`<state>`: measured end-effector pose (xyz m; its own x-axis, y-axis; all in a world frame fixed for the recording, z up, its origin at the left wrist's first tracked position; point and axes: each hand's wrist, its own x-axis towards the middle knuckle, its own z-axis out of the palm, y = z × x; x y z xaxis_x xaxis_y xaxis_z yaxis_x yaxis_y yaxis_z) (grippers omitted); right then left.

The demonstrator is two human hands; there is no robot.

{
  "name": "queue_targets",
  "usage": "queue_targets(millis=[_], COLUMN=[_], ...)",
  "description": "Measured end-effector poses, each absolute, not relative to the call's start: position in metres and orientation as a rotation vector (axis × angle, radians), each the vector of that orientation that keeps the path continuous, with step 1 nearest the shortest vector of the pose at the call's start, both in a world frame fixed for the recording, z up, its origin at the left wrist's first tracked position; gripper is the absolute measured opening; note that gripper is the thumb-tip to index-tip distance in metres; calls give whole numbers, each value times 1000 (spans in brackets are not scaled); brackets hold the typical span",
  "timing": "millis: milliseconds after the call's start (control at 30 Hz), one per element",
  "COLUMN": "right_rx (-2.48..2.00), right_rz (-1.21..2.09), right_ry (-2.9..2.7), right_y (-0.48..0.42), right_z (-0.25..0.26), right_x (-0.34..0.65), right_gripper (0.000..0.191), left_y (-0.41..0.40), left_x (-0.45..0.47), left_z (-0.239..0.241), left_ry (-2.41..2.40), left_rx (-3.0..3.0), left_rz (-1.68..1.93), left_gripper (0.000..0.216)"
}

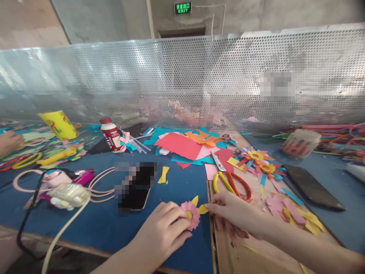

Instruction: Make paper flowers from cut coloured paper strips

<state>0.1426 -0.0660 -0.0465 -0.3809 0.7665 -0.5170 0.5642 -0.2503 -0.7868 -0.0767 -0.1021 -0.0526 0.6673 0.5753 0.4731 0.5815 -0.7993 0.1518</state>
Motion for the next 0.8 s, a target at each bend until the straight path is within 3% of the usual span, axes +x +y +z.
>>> queue_targets(millis=[567, 800], right_rx=[-1724, -1799], right_rz=[1460, 1486], right_ry=[-2035, -1980], right_y=[-58, -54], right_z=[-35, -39], right_x=[146, 158], right_gripper=[39, 33], left_y=[-100, -101], left_x=[-76, -76], left_z=[-57, -57], left_ry=[-948, -961], left_rx=[-2804, -2772], left_rz=[-855, -886], left_gripper=[9, 10])
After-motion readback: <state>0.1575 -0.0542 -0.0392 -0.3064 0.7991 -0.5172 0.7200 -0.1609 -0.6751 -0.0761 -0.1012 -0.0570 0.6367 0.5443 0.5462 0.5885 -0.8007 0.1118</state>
